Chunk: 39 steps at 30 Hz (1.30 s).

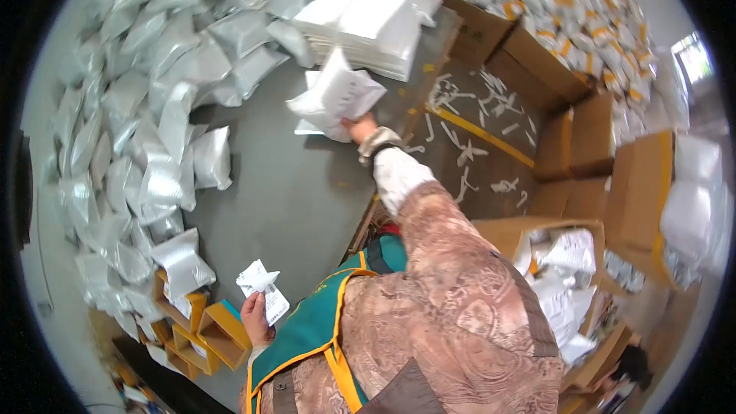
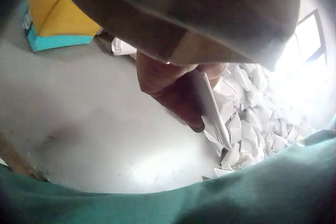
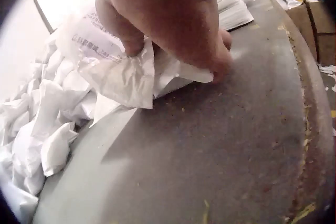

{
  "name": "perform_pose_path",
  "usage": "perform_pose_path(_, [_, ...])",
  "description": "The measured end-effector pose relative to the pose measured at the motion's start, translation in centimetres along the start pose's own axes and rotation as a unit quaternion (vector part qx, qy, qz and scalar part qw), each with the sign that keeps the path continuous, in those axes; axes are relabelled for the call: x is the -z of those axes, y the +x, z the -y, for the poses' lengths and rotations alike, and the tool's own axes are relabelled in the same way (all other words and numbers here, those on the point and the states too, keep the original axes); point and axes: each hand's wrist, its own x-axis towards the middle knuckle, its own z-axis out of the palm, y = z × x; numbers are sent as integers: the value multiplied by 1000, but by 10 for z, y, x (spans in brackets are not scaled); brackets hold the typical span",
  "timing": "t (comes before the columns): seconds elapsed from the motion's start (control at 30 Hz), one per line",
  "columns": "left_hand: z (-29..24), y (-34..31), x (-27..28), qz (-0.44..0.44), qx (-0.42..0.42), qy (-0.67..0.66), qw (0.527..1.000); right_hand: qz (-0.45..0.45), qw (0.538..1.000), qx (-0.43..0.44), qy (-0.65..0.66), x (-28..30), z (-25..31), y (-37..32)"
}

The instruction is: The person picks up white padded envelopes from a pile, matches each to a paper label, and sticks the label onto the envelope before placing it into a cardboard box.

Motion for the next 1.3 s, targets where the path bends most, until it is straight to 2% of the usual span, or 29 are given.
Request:
perform_pose_path(0.07, [-17,4,-11,34,-5,15,999,-77,983,-126,-106,-22,7,-3])
perform_pose_path(0.1, [-23,6,-15,50,-26,21,998,-59,996,-2,-64,-28,-6,-3])
perform_pose_path(0.13, [-27,7,-19,70,-47,30,996,-34,999,-3,-18,-17,40,-25])
perform_pose_path(0.2, [-32,12,-21,136,-89,61,985,-77,996,-35,-13,2,100,-73])
perform_pose_path(0.27, [-36,24,-20,199,-84,89,972,-91,989,-104,51,28,139,-139])
perform_pose_path(0.33, [-44,42,-14,285,-38,98,953,-140,971,-53,187,44,153,-204])
perform_pose_path(0.37, [-50,55,-13,324,-19,111,939,-181,976,-84,84,59,182,-240])
perform_pose_path(0.4, [-56,68,-8,362,-3,124,924,-240,969,-57,22,64,165,-268])
perform_pose_path(0.43, [-60,82,-9,400,13,132,907,-228,971,-26,61,83,204,-305])
perform_pose_path(0.47, [-59,93,-11,424,20,124,897,-231,972,-27,18,101,228,-338])
perform_pose_path(0.5, [-61,101,-14,449,23,117,885,-314,949,-20,9,108,243,-373])
perform_pose_path(0.53, [-62,109,-19,472,24,114,874,-363,927,-91,-21,115,280,-412])
perform_pose_path(0.57, [-63,109,-23,490,22,118,864,-435,895,-88,-44,123,284,-450])
perform_pose_path(0.63, [-67,120,-27,521,35,105,846,-573,802,-171,21,137,315,-516])
perform_pose_path(0.7, [-65,129,-27,547,24,114,829,-579,805,-125,8,163,304,-608])
perform_pose_path(0.77, [-62,132,-35,560,20,109,821,-727,682,24,81,152,327,-647])
perform_pose_path(0.8, [-73,113,-39,558,21,120,821,-728,685,19,-27,164,330,-694])
perform_pose_path(0.83, [-72,112,-42,554,26,121,823,-733,669,-44,-117,173,323,-730])
perform_pose_path(0.87, [-72,110,-45,557,28,125,820,-725,640,-150,-204,184,307,-767])
perform_pose_path(0.9, [-69,109,-50,556,30,128,821,-668,608,-301,-306,197,283,-805])
perform_pose_path(0.93, [-67,109,-51,551,34,132,823,-561,563,-454,-403,208,257,-841])
perform_pose_path(0.97, [-67,104,-54,568,23,141,811,-448,528,-557,-458,214,232,-870])
perform_pose_path(1.07, [-61,87,-77,563,-12,193,804,-464,457,-692,-311,228,195,-877])
perform_pose_path(1.1, [-63,64,-85,551,-27,172,816,-306,534,-692,-376,230,221,-861])
perform_pose_path(1.13, [-67,51,-94,573,-28,213,791,-160,597,-648,-446,229,254,-839])
perform_pose_path(1.17, [-59,40,-102,544,-47,190,816,-252,571,-649,-435,252,222,-846])
perform_pose_path(1.2, [-60,31,-109,550,-51,207,807,-348,544,-637,-422,274,194,-850])
perform_pose_path(1.27, [-29,19,-119,528,-87,184,824,-167,615,-549,-541,300,185,-784])
perform_pose_path(1.3, [-25,14,-124,530,-90,178,824,-272,758,-468,-364,286,194,-722])
